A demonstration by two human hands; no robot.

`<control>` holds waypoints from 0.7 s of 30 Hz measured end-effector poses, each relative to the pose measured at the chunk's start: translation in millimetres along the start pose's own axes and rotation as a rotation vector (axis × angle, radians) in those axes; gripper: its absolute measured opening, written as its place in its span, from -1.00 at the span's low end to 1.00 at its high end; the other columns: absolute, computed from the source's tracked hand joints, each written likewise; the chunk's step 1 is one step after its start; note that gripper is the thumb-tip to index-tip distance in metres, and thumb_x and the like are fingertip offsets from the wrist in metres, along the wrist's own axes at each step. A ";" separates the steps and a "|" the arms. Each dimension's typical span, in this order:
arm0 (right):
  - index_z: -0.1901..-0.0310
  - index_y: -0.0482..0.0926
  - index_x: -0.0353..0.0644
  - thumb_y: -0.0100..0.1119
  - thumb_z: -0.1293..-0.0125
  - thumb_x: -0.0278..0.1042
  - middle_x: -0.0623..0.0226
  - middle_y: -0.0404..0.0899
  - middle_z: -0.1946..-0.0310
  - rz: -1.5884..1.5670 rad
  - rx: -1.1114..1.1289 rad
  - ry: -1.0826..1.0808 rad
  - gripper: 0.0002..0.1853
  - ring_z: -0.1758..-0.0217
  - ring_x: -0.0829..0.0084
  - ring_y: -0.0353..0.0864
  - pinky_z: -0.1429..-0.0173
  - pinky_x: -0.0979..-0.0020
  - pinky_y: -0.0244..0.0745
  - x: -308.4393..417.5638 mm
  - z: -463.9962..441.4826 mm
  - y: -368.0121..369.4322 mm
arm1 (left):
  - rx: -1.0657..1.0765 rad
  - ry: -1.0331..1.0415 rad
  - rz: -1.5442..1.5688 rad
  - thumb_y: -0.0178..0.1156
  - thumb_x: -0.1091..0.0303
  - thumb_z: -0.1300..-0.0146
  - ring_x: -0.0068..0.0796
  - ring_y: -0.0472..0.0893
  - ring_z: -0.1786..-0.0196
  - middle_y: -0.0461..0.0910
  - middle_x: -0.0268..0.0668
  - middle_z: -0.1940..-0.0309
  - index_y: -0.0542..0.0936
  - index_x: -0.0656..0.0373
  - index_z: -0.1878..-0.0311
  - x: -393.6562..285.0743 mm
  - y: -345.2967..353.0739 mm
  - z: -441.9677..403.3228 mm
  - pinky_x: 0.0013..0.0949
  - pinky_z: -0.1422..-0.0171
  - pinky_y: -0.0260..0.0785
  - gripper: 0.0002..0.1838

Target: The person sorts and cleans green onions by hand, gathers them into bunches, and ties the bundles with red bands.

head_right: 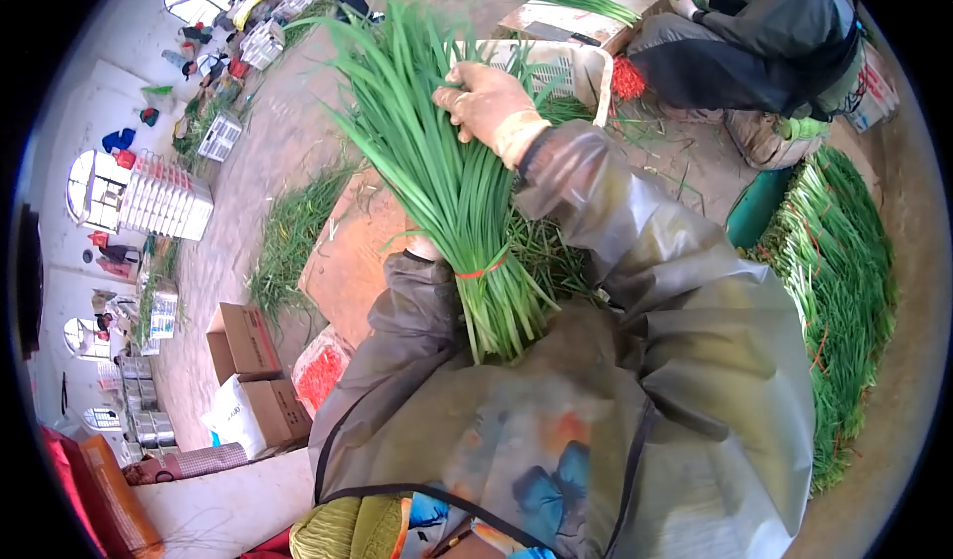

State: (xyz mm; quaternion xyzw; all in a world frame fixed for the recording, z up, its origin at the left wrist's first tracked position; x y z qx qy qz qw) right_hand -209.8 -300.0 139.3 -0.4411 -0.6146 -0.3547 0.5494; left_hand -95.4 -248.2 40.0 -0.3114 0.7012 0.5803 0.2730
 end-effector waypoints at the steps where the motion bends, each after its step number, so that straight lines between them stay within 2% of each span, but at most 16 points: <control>1: 0.07 0.42 -0.35 0.18 -0.17 -0.28 0.30 0.49 0.58 -0.064 -0.009 0.001 -0.62 0.66 0.56 0.46 0.52 0.54 0.37 -2.6 -0.2 -6.0 | -0.004 0.006 -0.003 0.20 0.37 -0.14 -0.31 0.49 -0.03 0.49 -0.18 0.01 0.29 0.21 -0.18 -2.9 0.4 -2.5 -0.26 -0.13 0.38 -0.47; 2: 0.10 0.43 -0.35 0.16 -0.18 -0.30 0.34 0.47 0.61 -0.208 -0.087 -0.044 -0.67 0.67 0.57 0.45 0.52 0.56 0.36 -9.5 1.6 -17.7 | -0.006 0.004 -0.007 0.21 0.38 -0.14 -0.31 0.49 -0.03 0.49 -0.18 0.01 0.29 0.21 -0.18 -9.3 0.6 -3.7 -0.26 -0.13 0.39 -0.47; 3: 0.10 0.43 -0.35 0.14 -0.19 -0.30 0.32 0.49 0.51 -0.214 -0.128 -0.049 -0.68 0.56 0.55 0.50 0.44 0.54 0.43 -9.9 11.4 -32.9 | -0.013 0.000 -0.020 0.21 0.38 -0.13 -0.31 0.50 -0.03 0.49 -0.18 0.01 0.29 0.21 -0.18 -12.2 -0.1 -5.5 -0.27 -0.13 0.39 -0.46; 5: 0.00 0.36 -0.35 0.15 -0.21 -0.26 0.24 0.49 0.32 -0.242 -0.299 -0.204 -0.59 0.35 0.52 0.53 0.30 0.55 0.50 -29.3 28.3 -61.8 | -0.019 -0.007 -0.066 0.23 0.40 -0.12 -0.31 0.50 -0.02 0.49 -0.19 0.02 0.29 0.21 -0.17 -20.7 -0.8 -6.7 -0.27 -0.12 0.39 -0.46; 7: -0.13 0.24 -0.37 0.17 -0.21 -0.18 0.16 0.44 0.09 -0.367 -0.058 0.026 -0.43 0.10 0.42 0.49 0.04 0.50 0.48 -78.1 44.0 -41.6 | -0.020 -0.007 -0.158 0.24 0.41 -0.11 -0.31 0.50 -0.02 0.49 -0.19 0.02 0.29 0.21 -0.17 -23.0 4.5 -7.9 -0.27 -0.12 0.39 -0.45; 9: -0.21 0.15 -0.36 0.21 -0.18 -0.12 0.15 0.40 -0.02 -0.233 -0.008 0.080 -0.30 -0.02 0.38 0.44 -0.11 0.44 0.37 -138.3 53.2 -23.1 | -0.040 0.045 -0.356 0.25 0.43 -0.10 -0.32 0.50 -0.01 0.49 -0.19 0.02 0.29 0.21 -0.17 -15.1 14.3 -6.9 -0.27 -0.11 0.39 -0.44; 10: -0.21 0.16 -0.36 0.23 -0.16 -0.11 0.16 0.40 -0.04 -0.239 -0.048 0.092 -0.29 -0.04 0.37 0.42 -0.13 0.42 0.34 -132.6 57.3 -21.7 | -0.085 0.096 -0.484 0.38 0.59 0.11 -0.37 0.52 0.04 0.51 -0.26 0.06 0.32 0.23 -0.10 -4.6 14.3 -10.2 -0.33 -0.03 0.40 -0.35; 11: -0.21 0.17 -0.36 0.25 -0.14 -0.10 0.17 0.40 -0.06 -0.244 -0.091 0.105 -0.27 -0.07 0.37 0.40 -0.16 0.39 0.30 -122.3 60.0 -19.6 | -0.033 0.065 -0.385 0.42 0.53 0.14 -0.40 0.51 0.07 0.51 -0.28 0.06 0.37 0.24 -0.05 9.8 38.2 -7.3 -0.36 -0.01 0.37 -0.38; 12: -0.19 0.21 -0.32 0.27 -0.12 -0.13 0.21 0.45 0.01 -0.511 -0.109 0.149 -0.30 -0.02 0.41 0.42 -0.09 0.40 0.35 -106.0 66.1 -22.5 | -0.044 0.032 -0.452 0.41 0.53 0.13 -0.41 0.51 0.09 0.51 -0.29 0.06 0.38 0.25 -0.03 17.3 47.1 -2.0 -0.36 -0.02 0.37 -0.41; 13: -0.15 0.27 -0.28 0.28 -0.10 -0.21 0.23 0.49 0.07 -0.631 -0.163 0.130 -0.38 0.06 0.39 0.47 -0.01 0.38 0.39 -116.9 60.6 -34.9 | -0.056 -0.003 -0.522 0.40 0.52 0.12 -0.43 0.51 0.10 0.51 -0.29 0.06 0.40 0.25 -0.01 23.6 51.6 2.2 -0.36 -0.02 0.36 -0.43; 14: -0.11 0.31 -0.27 0.27 -0.09 -0.27 0.24 0.50 0.10 -0.631 -0.204 0.139 -0.43 0.11 0.38 0.49 0.01 0.37 0.41 -128.7 61.5 -50.2 | -0.108 -0.017 -0.625 0.35 0.49 0.06 -0.47 0.53 0.18 0.55 -0.31 0.15 0.40 0.26 -0.07 25.3 44.2 1.6 -0.41 -0.01 0.37 -0.44; 15: -0.08 0.35 -0.26 0.26 -0.09 -0.33 0.25 0.51 0.12 -0.632 -0.239 0.146 -0.48 0.15 0.38 0.51 0.04 0.36 0.42 -127.9 64.4 -61.1 | -0.073 -0.039 -0.415 0.31 0.44 -0.01 -0.42 0.55 0.18 0.55 -0.29 0.16 0.41 0.26 -0.05 24.9 53.6 0.7 -0.37 0.02 0.40 -0.51; 17: -0.03 0.39 -0.26 0.23 -0.08 -0.43 0.25 0.53 0.15 -0.609 -0.387 -0.054 -0.56 0.20 0.36 0.54 0.10 0.36 0.46 -126.4 75.8 -80.6 | -0.148 -0.221 -0.190 0.25 0.41 -0.09 -0.36 0.57 0.16 0.55 -0.25 0.15 0.41 0.26 -0.06 33.8 48.1 0.1 -0.31 0.04 0.45 -0.56; 19: 0.01 0.42 -0.31 0.23 -0.05 -0.48 0.22 0.57 0.22 -0.680 -0.551 -0.038 -0.58 0.26 0.32 0.58 0.20 0.36 0.51 -123.0 87.8 -96.7 | -0.143 -0.285 -0.163 0.11 0.35 -0.22 -0.35 0.57 0.10 0.55 -0.19 0.11 0.41 0.27 -0.07 39.3 48.3 -0.7 -0.29 -0.02 0.46 -0.63; 21: 0.04 0.43 -0.33 0.25 -0.05 -0.46 0.21 0.57 0.24 -0.606 -0.480 0.008 -0.60 0.28 0.33 0.58 0.19 0.36 0.50 -131.4 93.0 -106.3 | -0.063 -0.398 -0.174 0.01 0.36 -0.29 -0.38 0.56 0.09 0.54 -0.20 0.09 0.41 0.28 -0.07 54.8 39.2 -7.6 -0.33 -0.04 0.45 -0.68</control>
Point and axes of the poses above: each hand's wrist, its own z-axis away from the middle knuckle, its own y-axis out of the palm, x = y × z, the point moved 8 cm from there along -z, towards the middle knuckle
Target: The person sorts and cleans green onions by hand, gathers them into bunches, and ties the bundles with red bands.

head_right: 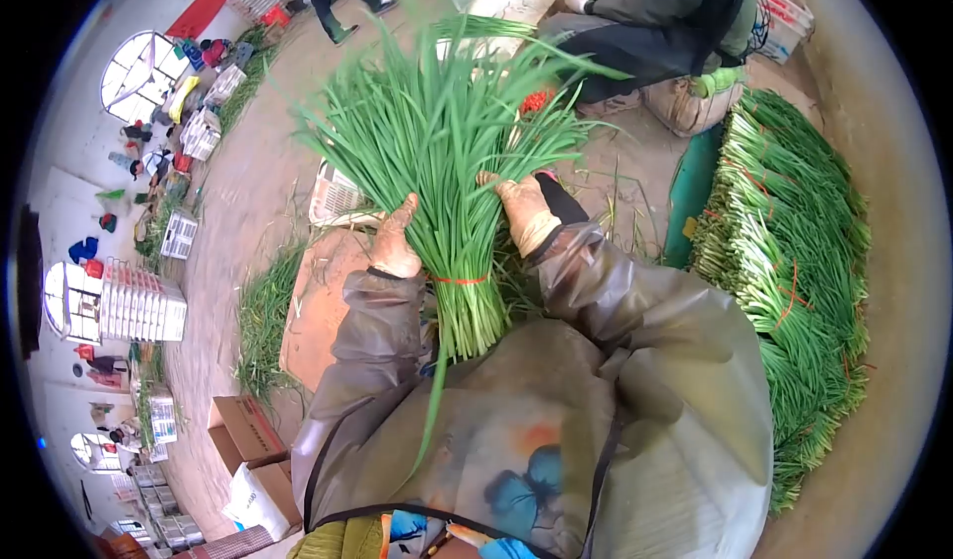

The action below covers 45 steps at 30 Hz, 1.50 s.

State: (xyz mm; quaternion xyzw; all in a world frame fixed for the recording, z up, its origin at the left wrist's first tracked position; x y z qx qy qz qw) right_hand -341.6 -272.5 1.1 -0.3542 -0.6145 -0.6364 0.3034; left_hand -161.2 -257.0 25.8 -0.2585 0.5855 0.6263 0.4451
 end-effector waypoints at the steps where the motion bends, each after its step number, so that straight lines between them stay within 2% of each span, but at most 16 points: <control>1: 0.05 0.44 -0.35 0.25 -0.04 -0.46 0.20 0.57 0.25 0.040 0.029 0.022 -0.60 0.29 0.33 0.58 0.18 0.36 0.50 -2.2 -1.5 -3.6 | 0.000 -0.006 -0.004 0.01 0.36 -0.29 -0.38 0.56 0.09 0.54 -0.20 0.09 0.41 0.28 -0.07 5.8 -2.1 -2.5 -0.33 -0.04 0.45 -0.68; 4: 0.13 0.48 -0.39 0.27 -0.04 -0.42 0.20 0.59 0.30 -0.099 -0.031 0.162 -0.64 0.32 0.35 0.58 0.17 0.36 0.49 -7.1 -3.2 -14.5 | 0.054 0.204 -0.381 -0.07 0.35 -0.34 -0.40 0.56 0.08 0.54 -0.20 0.08 0.41 0.31 -0.07 -1.7 10.5 -6.0 -0.34 -0.07 0.44 -0.68; 7: 0.02 0.43 -0.29 0.25 -0.10 -0.32 0.22 0.54 0.19 -0.097 0.027 0.209 -0.58 0.25 0.38 0.57 0.14 0.34 0.50 5.4 6.6 -17.9 | 0.002 -0.071 0.003 -0.05 0.38 -0.33 -0.41 0.54 0.03 0.54 -0.17 0.07 0.38 0.36 -0.10 9.8 25.2 -9.2 -0.35 -0.12 0.39 -0.66; 12: 0.03 0.36 -0.20 0.12 -0.25 -0.15 0.14 0.50 0.12 0.013 -0.020 0.422 -0.63 0.07 0.23 0.55 0.10 0.28 0.54 -5.6 35.4 -94.6 | -0.148 0.051 -0.050 0.14 0.36 -0.19 -0.27 0.58 0.16 0.56 -0.20 0.19 0.45 0.27 0.00 7.3 6.2 -23.6 -0.23 0.06 0.46 -0.67; 15: -0.02 0.35 -0.23 0.05 -0.27 -0.03 0.02 0.47 0.05 -0.026 0.124 0.701 -0.55 0.03 0.17 0.52 0.00 0.20 0.48 -52.7 58.3 -109.2 | 0.129 -0.379 0.297 0.06 0.26 -0.27 -0.31 0.56 0.11 0.55 -0.18 0.08 0.46 0.35 0.00 50.2 12.6 -42.3 -0.32 0.00 0.40 -0.65; 17: -0.24 0.18 -0.34 0.10 -0.20 -0.09 0.04 0.41 -0.07 0.697 0.272 0.178 -0.32 -0.13 0.21 0.38 -0.18 0.37 0.30 -33.9 59.4 -71.8 | 0.145 -0.156 -0.276 0.06 0.28 -0.26 -0.30 0.55 0.09 0.53 -0.21 0.06 0.41 0.29 -0.07 63.2 4.1 -70.6 -0.27 -0.03 0.38 -0.63; 18: -0.25 0.15 -0.36 0.17 -0.14 -0.08 0.06 0.40 -0.08 0.667 0.295 0.161 -0.25 -0.13 0.30 0.37 -0.19 0.41 0.28 -33.0 60.8 -49.2 | 0.068 -0.245 -0.054 0.07 0.30 -0.26 -0.30 0.54 0.08 0.52 -0.22 0.04 0.38 0.26 -0.10 54.9 52.1 -45.6 -0.27 -0.04 0.38 -0.61; 19: -0.24 0.17 -0.37 0.31 -0.02 0.00 0.03 0.24 -0.23 0.596 0.177 0.244 -0.14 -0.28 0.20 0.23 -0.33 0.33 0.11 38.3 87.0 -22.8 | 0.154 -0.103 -0.247 0.06 0.26 -0.27 -0.27 0.47 -0.03 0.47 -0.21 -0.03 0.34 0.23 -0.15 50.6 71.6 -43.9 -0.16 -0.14 0.29 -0.57; 20: -0.21 0.21 -0.36 0.37 0.02 -0.08 0.10 0.35 -0.15 0.253 0.221 0.060 -0.17 -0.19 0.29 0.35 -0.25 0.34 0.25 -14.4 50.1 -32.4 | 0.231 0.062 -0.426 0.05 0.22 -0.28 -0.24 0.40 -0.14 0.41 -0.19 -0.11 0.30 0.20 -0.20 39.5 87.4 -39.5 -0.05 -0.23 0.20 -0.53; 23: -0.12 0.32 -0.30 0.28 -0.05 -0.08 0.21 0.51 0.06 -0.247 0.116 0.136 -0.34 0.08 0.30 0.55 -0.06 0.29 0.44 5.0 39.8 -57.1 | 0.167 -0.063 -0.352 0.15 0.28 -0.19 -0.38 0.20 -0.28 0.23 -0.30 -0.22 0.00 -0.04 -0.38 21.2 91.9 -34.7 -0.10 -0.30 0.02 -0.26; 27: 0.23 0.54 -0.25 0.09 -0.13 0.10 0.15 0.61 0.30 -0.757 0.208 0.401 -0.52 0.36 0.23 0.60 0.16 0.25 0.53 71.7 43.6 -135.8 | 0.267 0.014 -0.456 0.12 0.11 -0.23 -0.35 0.28 -0.23 0.31 -0.22 -0.17 0.18 0.11 -0.31 -2.7 64.5 -24.4 -0.22 -0.28 0.08 -0.36; 31: 0.05 0.47 -0.35 -0.02 -0.22 0.15 0.07 0.60 0.21 -0.512 0.001 -0.121 -0.40 0.22 0.23 0.62 0.02 0.27 0.52 210.4 90.2 -240.9 | 0.177 -0.126 -0.335 0.06 0.08 -0.26 -0.40 0.33 -0.19 0.37 -0.30 -0.11 0.23 0.06 -0.30 12.5 -35.8 -20.3 -0.26 -0.27 0.11 -0.42; 35: 0.14 0.53 -0.28 0.11 -0.14 0.09 0.16 0.61 0.30 -0.085 -0.864 -0.489 -0.48 0.30 0.29 0.60 0.06 0.29 0.49 295.1 213.8 -411.3 | -0.131 -0.192 -0.198 -0.04 0.13 -0.32 -0.50 0.41 -0.09 0.43 -0.34 -0.08 0.36 0.08 -0.20 23.0 -132.2 -15.1 -0.36 -0.17 0.25 -0.57; 37: 0.13 0.52 -0.31 0.23 -0.03 0.09 0.15 0.59 0.32 0.075 -1.314 -0.502 -0.43 0.38 0.28 0.58 0.12 0.28 0.47 315.3 316.1 -453.5 | -0.252 -0.174 -0.194 -0.10 0.17 -0.35 -0.54 0.43 -0.06 0.43 -0.33 -0.11 0.37 0.12 -0.17 21.4 -145.3 -7.1 -0.40 -0.15 0.26 -0.61; 40: 0.11 0.50 -0.41 0.34 -0.01 -0.07 0.11 0.59 0.28 -0.008 -1.522 -0.565 -0.44 0.35 0.23 0.61 0.15 0.21 0.54 299.8 448.8 -477.9 | -0.349 -0.235 -0.168 -0.10 0.13 -0.35 -0.50 0.42 -0.14 0.41 -0.34 -0.15 0.37 0.08 -0.19 31.5 -166.7 -14.7 -0.29 -0.18 0.33 -0.59; 45: 0.07 0.49 -0.49 0.34 0.02 -0.07 0.12 0.55 0.13 -0.073 -1.939 -0.195 -0.38 0.25 0.35 0.54 0.11 0.31 0.47 136.7 648.6 -525.8 | -0.127 -0.424 -0.098 -0.08 0.14 -0.35 -0.49 0.41 -0.16 0.41 -0.34 -0.15 0.36 0.10 -0.20 68.3 -170.5 -64.4 -0.31 -0.20 0.31 -0.58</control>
Point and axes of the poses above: each hand's wrist, its own z-axis away from the middle knuckle, its own y-axis out of the palm, x = y × z, the point moved 8 cm from there along -z, towards the middle knuckle
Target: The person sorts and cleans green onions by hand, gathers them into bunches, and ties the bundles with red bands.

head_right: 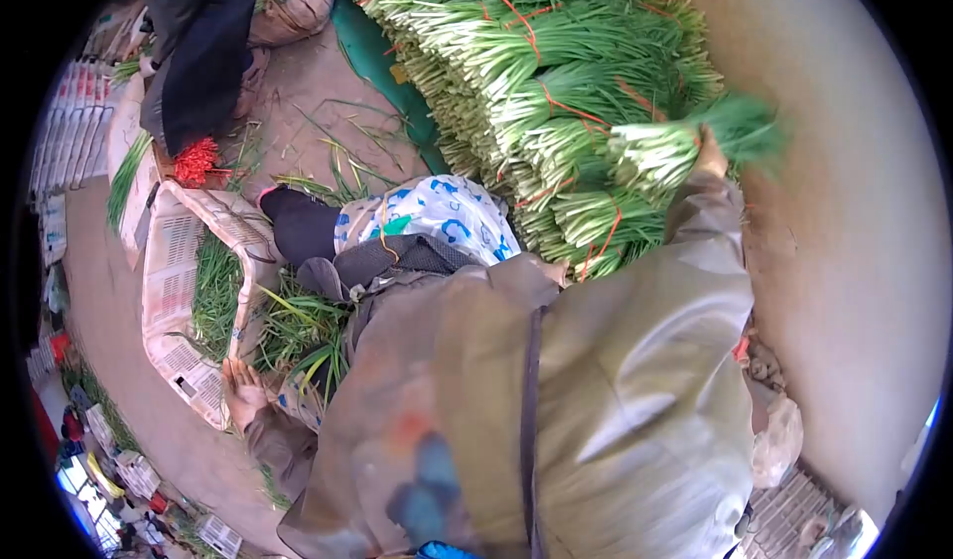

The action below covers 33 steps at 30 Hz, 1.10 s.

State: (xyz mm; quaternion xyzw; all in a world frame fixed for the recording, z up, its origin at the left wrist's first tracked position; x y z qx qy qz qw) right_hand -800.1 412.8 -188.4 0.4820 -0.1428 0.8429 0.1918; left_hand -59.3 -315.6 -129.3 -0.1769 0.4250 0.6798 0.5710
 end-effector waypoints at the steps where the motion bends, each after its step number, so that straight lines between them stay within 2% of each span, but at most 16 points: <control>1: 0.20 0.57 -0.24 0.17 -0.10 0.12 0.27 0.61 0.29 0.069 0.063 0.007 -0.49 0.36 0.29 0.57 0.12 0.23 0.48 -59.2 -65.2 -35.9 | 0.111 -0.030 -0.015 -0.07 0.14 -0.35 -0.48 0.40 -0.16 0.40 -0.34 -0.15 0.35 0.10 -0.20 6.0 19.8 -8.1 -0.32 -0.21 0.30 -0.58; 2: 0.09 0.54 -0.21 0.16 -0.13 0.06 0.21 0.57 0.15 0.245 0.101 0.080 -0.51 0.16 0.30 0.52 -0.02 0.32 0.37 -103.4 -64.0 -51.9 | 0.103 -0.027 -0.020 -0.07 0.17 -0.35 -0.47 0.43 -0.13 0.42 -0.33 -0.12 0.33 0.10 -0.22 8.2 34.1 -12.0 -0.33 -0.21 0.30 -0.57; 5: 0.12 0.54 -0.21 0.14 -0.15 0.04 0.22 0.54 0.22 0.843 0.190 0.104 -0.55 0.22 0.33 0.49 0.06 0.34 0.36 -180.9 1.0 -25.7 | 0.142 0.005 -0.097 -0.04 0.22 -0.33 -0.43 0.43 -0.11 0.38 -0.29 -0.15 0.28 0.13 -0.26 13.9 61.6 -28.7 -0.29 -0.22 0.28 -0.55; 7: 0.15 0.53 -0.20 0.13 -0.16 0.03 0.23 0.53 0.26 1.138 0.348 -0.006 -0.57 0.26 0.35 0.48 0.12 0.34 0.35 -211.2 17.9 18.6 | 0.596 -0.027 0.059 -0.09 0.36 -0.32 -0.39 0.37 -0.17 0.30 -0.09 -0.20 0.14 0.24 -0.31 27.8 111.6 -9.5 -0.26 -0.24 0.26 -0.49; 8: 0.16 0.53 -0.20 0.12 -0.17 0.03 0.24 0.52 0.28 1.260 0.424 -0.069 -0.58 0.28 0.36 0.47 0.14 0.35 0.35 -217.9 24.8 41.2 | 0.431 -0.040 0.134 -0.09 0.42 -0.30 -0.43 0.42 -0.05 0.38 -0.14 -0.06 0.18 0.29 -0.26 35.8 107.6 -8.1 -0.37 -0.06 0.33 -0.54; 9: 0.17 0.53 -0.20 0.12 -0.17 0.02 0.24 0.52 0.30 1.349 0.481 -0.126 -0.59 0.30 0.37 0.46 0.17 0.35 0.35 -218.6 27.9 60.1 | 0.652 -0.093 0.223 -0.02 0.39 -0.28 -0.53 0.42 0.15 0.40 -0.25 0.16 0.24 0.30 -0.19 44.6 120.6 -12.0 -0.51 0.19 0.30 -0.58; 11: 0.20 0.52 -0.19 0.11 -0.18 0.01 0.25 0.50 0.34 1.517 0.544 -0.219 -0.61 0.34 0.39 0.45 0.22 0.36 0.34 -204.6 17.1 82.2 | 0.347 0.042 0.028 0.16 0.28 -0.20 -0.66 0.35 0.39 0.35 -0.39 0.37 0.26 0.28 -0.15 52.2 90.8 -25.7 -0.63 0.39 0.16 -0.49; 13: 0.22 0.52 -0.19 0.10 -0.19 0.01 0.26 0.49 0.39 1.661 0.510 -0.310 -0.62 0.38 0.42 0.43 0.27 0.37 0.33 -153.7 -5.4 104.8 | 0.111 0.227 -0.231 0.29 0.24 -0.10 -0.66 0.46 0.36 0.51 -0.30 0.29 0.34 0.20 -0.16 54.1 57.5 -28.4 -0.65 0.42 0.20 -0.42; 14: 0.23 0.52 -0.19 0.09 -0.20 0.00 0.27 0.48 0.41 1.724 0.447 -0.363 -0.63 0.40 0.43 0.42 0.30 0.38 0.33 -114.5 -16.9 118.0 | 0.004 0.308 -0.388 0.34 0.21 -0.05 -0.59 0.51 0.23 0.51 -0.24 0.12 0.35 0.18 -0.17 52.8 56.1 -13.3 -0.59 0.27 0.35 -0.37; 15: 0.25 0.52 -0.18 0.08 -0.20 0.00 0.27 0.47 0.43 1.777 0.364 -0.418 -0.64 0.41 0.44 0.41 0.33 0.38 0.33 -68.3 -25.4 133.8 | 0.025 0.398 -0.457 0.38 0.14 0.01 -0.39 0.45 -0.06 0.37 -0.15 -0.11 0.22 0.22 -0.28 58.0 65.2 -3.6 -0.36 -0.12 0.34 -0.18; 19: 0.29 0.51 -0.17 0.06 -0.23 -0.02 0.29 0.44 0.52 1.623 0.174 -0.730 -0.67 0.49 0.48 0.38 0.43 0.40 0.31 104.9 7.6 262.8 | 0.257 0.625 -0.951 0.43 0.05 0.13 -0.26 -0.03 -0.42 -0.16 -0.08 -0.41 -0.11 0.21 -0.39 98.4 122.0 24.2 -0.25 -0.43 -0.11 0.14; 21: 0.32 0.51 -0.17 0.05 -0.24 -0.03 0.30 0.43 0.56 1.232 0.440 -0.797 -0.68 0.53 0.50 0.37 0.49 0.41 0.30 127.2 94.7 364.1 | 0.409 0.531 -1.072 0.38 0.03 0.08 -0.16 0.11 -0.37 -0.01 0.02 -0.36 -0.13 0.14 -0.40 137.4 149.6 32.9 -0.23 -0.38 0.02 0.11; 23: 0.28 0.50 -0.14 0.01 -0.32 -0.21 0.52 0.29 0.62 0.582 0.923 -0.672 -0.81 0.61 0.64 0.26 0.58 0.58 0.13 100.3 168.3 470.2 | 0.522 -0.013 -1.568 0.31 0.03 0.02 -0.05 0.32 -0.24 0.28 0.04 -0.20 0.03 0.06 -0.38 180.9 155.0 29.4 -0.18 -0.27 0.19 -0.05; 25: 0.04 0.54 -0.08 0.09 -0.29 -0.21 0.53 0.47 0.51 0.639 1.176 -0.615 -0.74 0.57 0.72 0.33 0.53 0.70 0.18 30.2 344.8 531.8 | 0.558 -0.147 -1.919 0.24 0.06 -0.03 -0.02 0.46 -0.07 0.48 -0.03 0.02 0.26 0.06 -0.28 230.2 114.9 -14.4 -0.17 -0.14 0.32 -0.27; 30: 0.02 0.53 -0.16 0.06 -0.24 -0.34 0.46 0.55 0.30 0.912 2.095 -0.646 -0.72 0.29 0.59 0.49 0.13 0.57 0.38 -190.8 716.9 548.7 | 0.288 -0.132 -1.562 0.22 0.07 -0.04 -0.11 0.52 0.04 0.53 -0.08 0.13 0.44 0.10 -0.09 125.1 34.0 -28.3 -0.16 -0.01 0.37 -0.46; 33: -0.02 0.48 -0.21 0.14 -0.15 -0.13 0.10 0.55 0.10 1.404 2.288 -1.237 -0.55 0.06 0.28 0.55 -0.03 0.40 0.42 -323.4 818.2 528.6 | 0.122 -0.043 -1.380 0.22 0.09 -0.05 -0.12 0.52 0.03 0.53 -0.09 0.12 0.45 0.09 -0.08 95.0 9.9 -18.9 -0.17 -0.01 0.38 -0.48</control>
Point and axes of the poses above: each hand's wrist, its own z-axis away from the middle knuckle, its own y-axis out of the palm, x = y × z, the point moved 8 cm from there along -z, towards the middle knuckle
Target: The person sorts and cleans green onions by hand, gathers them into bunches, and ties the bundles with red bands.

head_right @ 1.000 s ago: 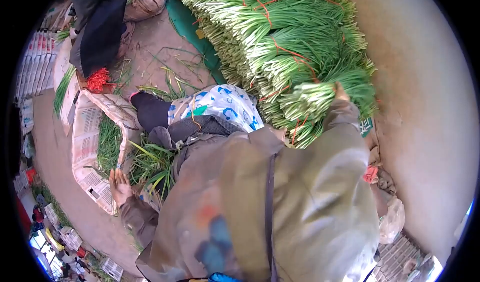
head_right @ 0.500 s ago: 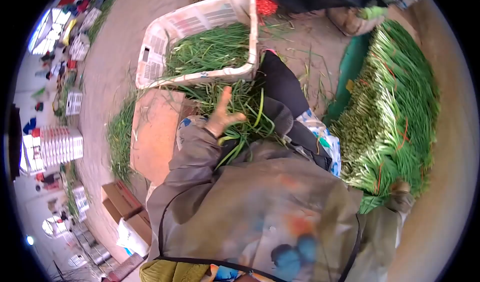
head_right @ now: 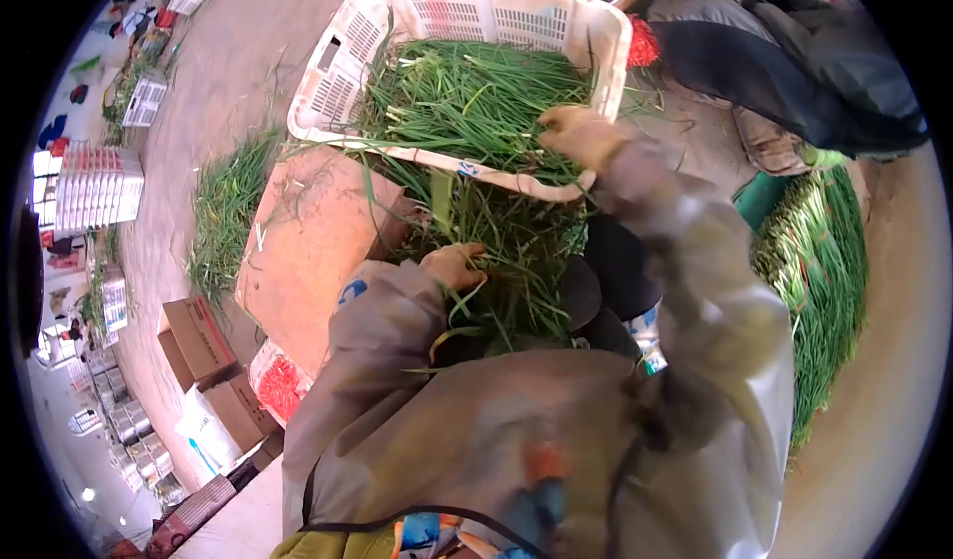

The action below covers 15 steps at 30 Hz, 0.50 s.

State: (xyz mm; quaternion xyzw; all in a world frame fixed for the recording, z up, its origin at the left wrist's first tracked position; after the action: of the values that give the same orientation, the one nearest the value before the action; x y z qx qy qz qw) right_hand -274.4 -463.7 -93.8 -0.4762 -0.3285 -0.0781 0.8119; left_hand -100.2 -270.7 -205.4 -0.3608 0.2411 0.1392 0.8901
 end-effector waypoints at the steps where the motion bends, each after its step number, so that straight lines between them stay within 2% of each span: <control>1: -0.04 0.47 -0.20 0.15 -0.12 -0.10 0.08 0.54 0.08 0.209 0.056 0.007 -0.52 0.04 0.22 0.54 -0.04 0.36 0.43 4.7 -37.4 32.6 | -0.128 0.012 0.085 0.24 0.11 -0.06 -0.11 0.51 0.00 0.52 -0.08 0.09 0.42 0.07 -0.12 6.1 -7.1 8.7 -0.19 -0.04 0.37 -0.46; 2: -0.05 0.46 -0.19 0.17 -0.10 -0.07 0.05 0.53 0.06 0.418 0.108 0.014 -0.48 0.02 0.17 0.54 -0.04 0.32 0.43 -1.5 -66.7 63.3 | -0.124 0.003 0.091 0.24 0.11 -0.06 -0.11 0.51 0.00 0.52 -0.08 0.09 0.42 0.07 -0.12 16.2 -0.7 13.8 -0.19 -0.04 0.37 -0.46; 4: 0.00 0.49 -0.22 0.22 -0.03 -0.08 0.02 0.55 0.11 0.472 0.351 0.089 -0.47 0.05 0.11 0.55 0.00 0.28 0.45 -26.4 -96.9 111.8 | -0.254 0.092 0.107 0.22 0.09 -0.08 -0.09 0.50 -0.02 0.50 -0.06 0.06 0.40 0.06 -0.14 18.9 -12.3 21.6 -0.16 -0.04 0.36 -0.45; 5: 0.01 0.49 -0.23 0.22 -0.02 -0.08 0.02 0.55 0.12 0.509 0.447 0.120 -0.48 0.05 0.11 0.55 0.00 0.27 0.46 -39.8 -106.2 133.7 | -0.022 -0.099 0.093 0.19 0.06 -0.12 -0.07 0.48 -0.04 0.49 -0.05 0.02 0.35 0.08 -0.19 29.5 -1.6 18.2 -0.14 -0.06 0.35 -0.41; 7: 0.04 0.51 -0.24 0.23 0.00 -0.09 0.01 0.55 0.13 0.569 0.530 0.173 -0.49 0.06 0.12 0.55 0.01 0.27 0.46 -58.0 -118.4 165.2 | 0.009 -0.120 0.071 0.16 0.08 -0.13 -0.09 0.49 -0.02 0.49 -0.06 0.03 0.33 0.06 -0.20 33.9 0.7 17.6 -0.15 -0.05 0.36 -0.42; 8: 0.06 0.51 -0.25 0.24 0.01 -0.10 0.01 0.56 0.14 0.587 0.532 0.193 -0.50 0.07 0.12 0.56 0.02 0.26 0.46 -63.6 -124.3 176.4 | 0.041 -0.133 0.034 0.14 0.10 -0.15 -0.10 0.50 -0.01 0.50 -0.07 0.05 0.31 0.05 -0.22 37.0 5.3 19.0 -0.16 -0.04 0.37 -0.43; 9: 0.07 0.52 -0.25 0.24 0.02 -0.11 0.00 0.56 0.15 0.596 0.525 0.207 -0.50 0.07 0.12 0.56 0.02 0.26 0.47 -68.8 -131.3 183.3 | 0.029 -0.092 0.021 0.12 0.10 -0.17 -0.11 0.50 -0.01 0.50 -0.08 0.06 0.29 0.14 -0.20 34.9 5.9 17.7 -0.15 -0.05 0.37 -0.43; 11: 0.10 0.53 -0.27 0.25 0.03 -0.12 0.00 0.56 0.16 0.559 0.474 0.246 -0.52 0.08 0.12 0.56 0.03 0.25 0.47 -76.4 -146.1 173.4 | 0.056 -0.085 0.029 0.11 0.09 -0.18 -0.09 0.49 -0.02 0.49 -0.05 0.03 0.27 0.10 -0.23 32.0 3.3 15.6 -0.14 -0.05 0.36 -0.42; 12: 0.12 0.54 -0.27 0.26 0.04 -0.12 -0.01 0.56 0.17 0.504 0.423 0.263 -0.52 0.08 0.12 0.57 0.04 0.25 0.47 -78.2 -152.7 158.2 | 0.095 -0.066 0.029 0.11 0.09 -0.19 -0.06 0.48 -0.04 0.48 -0.02 0.00 0.25 0.07 -0.26 29.9 5.8 15.1 -0.13 -0.06 0.36 -0.41; 15: 0.18 0.58 -0.26 0.26 0.08 -0.23 0.04 0.60 0.28 0.172 0.166 0.274 -0.60 0.29 0.15 0.61 0.20 0.26 0.52 -95.9 -180.9 81.0 | 0.049 -0.004 0.025 0.11 0.11 -0.19 -0.07 0.50 0.00 0.51 -0.04 0.08 0.28 0.09 -0.23 23.1 5.0 15.8 -0.15 -0.03 0.37 -0.44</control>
State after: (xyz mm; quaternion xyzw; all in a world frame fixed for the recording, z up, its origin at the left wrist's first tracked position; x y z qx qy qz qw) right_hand -229.7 -587.4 -270.4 -0.4188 -0.1781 -0.0453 0.8893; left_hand -77.6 -254.3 -210.7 -0.3354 0.2472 0.1453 0.8974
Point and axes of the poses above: each hand's wrist, its own z-axis away from the middle knuckle, its own y-axis out of the palm, x = y × z, the point moved 8 cm from there along -z, towards the middle knuckle
